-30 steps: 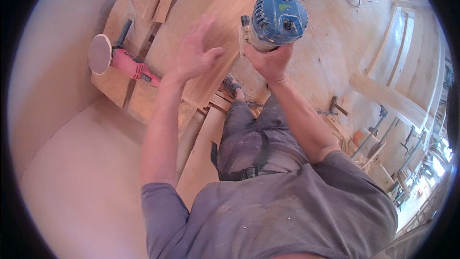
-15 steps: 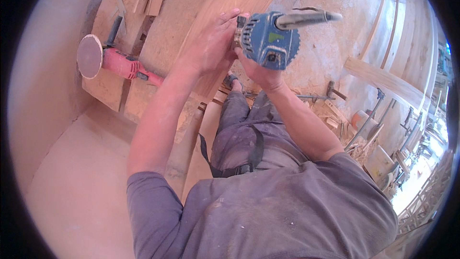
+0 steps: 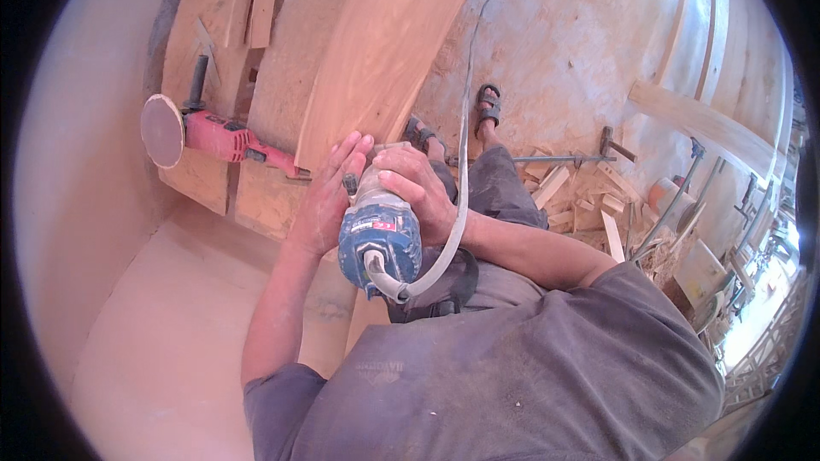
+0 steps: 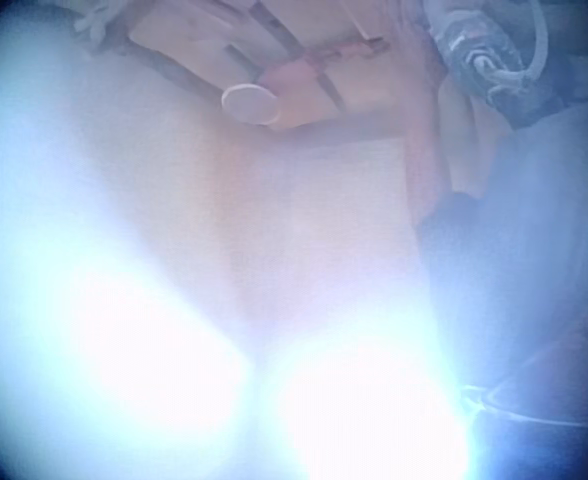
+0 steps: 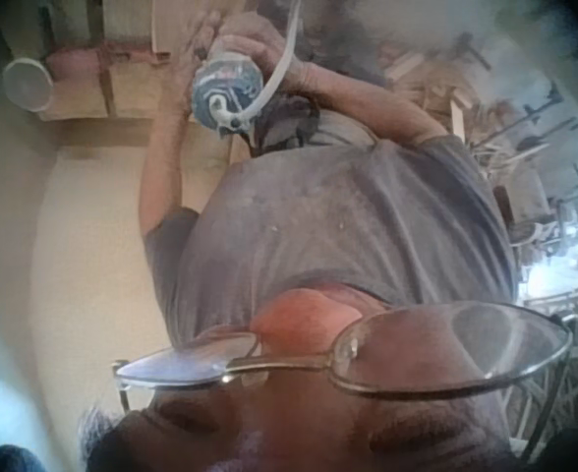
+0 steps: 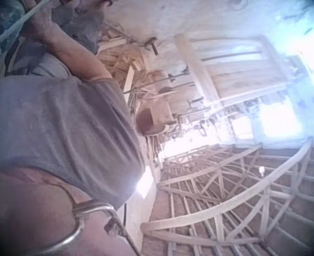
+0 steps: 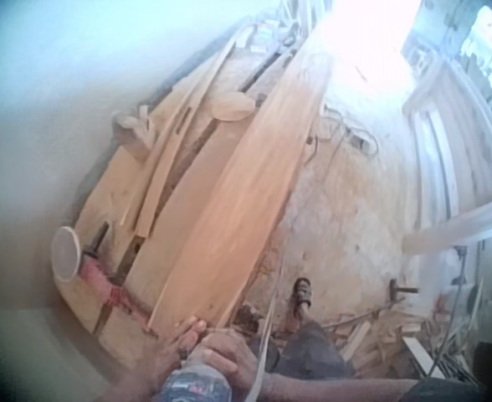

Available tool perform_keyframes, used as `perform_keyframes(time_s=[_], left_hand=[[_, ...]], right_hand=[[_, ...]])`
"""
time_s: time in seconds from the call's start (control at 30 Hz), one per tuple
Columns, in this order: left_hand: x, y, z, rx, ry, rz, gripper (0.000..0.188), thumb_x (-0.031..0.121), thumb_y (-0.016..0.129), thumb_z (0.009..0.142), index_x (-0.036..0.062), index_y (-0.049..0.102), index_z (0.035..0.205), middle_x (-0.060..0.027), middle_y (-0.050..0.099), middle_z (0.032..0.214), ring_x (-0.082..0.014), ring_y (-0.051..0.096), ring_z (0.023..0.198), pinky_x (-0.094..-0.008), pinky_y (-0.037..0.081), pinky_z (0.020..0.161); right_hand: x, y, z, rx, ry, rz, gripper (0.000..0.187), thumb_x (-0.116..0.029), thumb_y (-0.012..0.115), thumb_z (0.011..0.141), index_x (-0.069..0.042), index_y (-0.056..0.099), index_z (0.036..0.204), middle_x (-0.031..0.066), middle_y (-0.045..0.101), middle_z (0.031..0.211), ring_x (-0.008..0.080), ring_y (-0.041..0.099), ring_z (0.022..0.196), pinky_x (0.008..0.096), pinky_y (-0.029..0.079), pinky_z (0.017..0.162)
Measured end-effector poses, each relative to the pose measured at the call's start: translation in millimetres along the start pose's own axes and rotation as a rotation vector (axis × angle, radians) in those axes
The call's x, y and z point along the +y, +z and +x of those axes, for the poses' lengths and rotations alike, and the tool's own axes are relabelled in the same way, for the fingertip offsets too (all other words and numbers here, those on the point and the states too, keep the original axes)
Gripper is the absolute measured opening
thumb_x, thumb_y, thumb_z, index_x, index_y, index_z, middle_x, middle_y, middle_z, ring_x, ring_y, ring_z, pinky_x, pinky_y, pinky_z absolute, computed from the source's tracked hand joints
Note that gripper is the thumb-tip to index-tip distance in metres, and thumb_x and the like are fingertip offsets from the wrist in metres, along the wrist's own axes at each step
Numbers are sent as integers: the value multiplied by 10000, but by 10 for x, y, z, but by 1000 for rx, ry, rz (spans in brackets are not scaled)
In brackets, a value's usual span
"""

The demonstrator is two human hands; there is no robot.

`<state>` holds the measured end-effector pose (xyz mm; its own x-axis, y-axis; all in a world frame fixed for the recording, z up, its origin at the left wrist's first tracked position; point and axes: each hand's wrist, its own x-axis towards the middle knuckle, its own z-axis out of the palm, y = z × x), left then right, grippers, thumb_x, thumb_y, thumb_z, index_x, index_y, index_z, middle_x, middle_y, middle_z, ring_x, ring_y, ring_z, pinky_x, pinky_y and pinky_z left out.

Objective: The person uses a router to shape the edges and interior cutouts of a curved wooden board, moving the tool along the wood surface and clearing sawdust.

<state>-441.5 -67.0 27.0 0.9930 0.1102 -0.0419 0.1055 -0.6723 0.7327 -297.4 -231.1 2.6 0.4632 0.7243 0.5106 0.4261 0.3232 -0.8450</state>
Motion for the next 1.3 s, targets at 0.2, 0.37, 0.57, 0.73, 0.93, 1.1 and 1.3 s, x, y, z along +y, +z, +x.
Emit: perform_keyframes(time_s=[0.2, 0.37, 0.57, 0.73, 0.93, 1.1, 1.3], left_hand=[[-105, -88, 547, -50, 25, 29, 830, 53, 718, 861, 102, 347, 1602, -131, 436, 1625, -352, 376, 1524, -499, 329, 1257], [-209, -168, 1016, 5, 103, 1, 866, -9, 770, 770, 87, 418, 1555, -100, 490, 1578, -301, 371, 1525, -456, 305, 1280], [-117, -158, 641, -41, 45, 50, 886, 4, 789, 744, 64, 423, 1549, -114, 493, 1575, -314, 392, 1515, -469, 313, 1270], [40, -130, 13, -43, -25, -21, 776, 40, 760, 796, 36, 449, 1507, -119, 496, 1583, -345, 413, 1502, -501, 331, 1250], [106, -63, -242, 5, -46, -28, 658, 118, 736, 881, 71, 470, 1481, -120, 518, 1571, -351, 431, 1497, -520, 357, 1229], [128, -87, -196, -36, -81, -6, 676, 115, 740, 875, 65, 470, 1492, -116, 514, 1578, -352, 439, 1492, -524, 355, 1229], [112, -130, -29, -55, -88, -1, 706, 103, 765, 842, 47, 479, 1485, -118, 511, 1581, -337, 424, 1505, -526, 335, 1242]], right_hand=[[311, -151, -1, -5, 152, 109, 769, -181, 854, 795, -45, 459, 1440, 241, 560, 1378, 408, 598, 1244, 554, 460, 1077], [196, -376, 564, 41, 528, 535, 703, -78, 917, 764, -32, 539, 1355, 54, 600, 1301, 160, 577, 1214, 310, 509, 1030], [201, -273, 192, -207, 349, -53, 703, -114, 878, 796, -28, 517, 1393, 124, 630, 1275, 275, 617, 1194, 406, 497, 1048], [-168, 144, -27, 14, 168, 124, 659, -121, 877, 762, -17, 565, 1332, 204, 620, 1251, 381, 621, 1168, 465, 488, 1006], [-330, 175, -51, -86, 167, 64, 677, -179, 893, 743, -31, 551, 1308, 170, 621, 1243, 400, 617, 1174, 525, 475, 1009], [-260, 173, -80, -71, 158, 92, 717, -167, 908, 732, -35, 535, 1330, 182, 616, 1276, 399, 612, 1201, 533, 467, 1034], [-130, 90, 8, -54, 100, 77, 700, -161, 885, 758, -26, 524, 1342, 196, 622, 1277, 405, 622, 1178, 541, 468, 1007]])
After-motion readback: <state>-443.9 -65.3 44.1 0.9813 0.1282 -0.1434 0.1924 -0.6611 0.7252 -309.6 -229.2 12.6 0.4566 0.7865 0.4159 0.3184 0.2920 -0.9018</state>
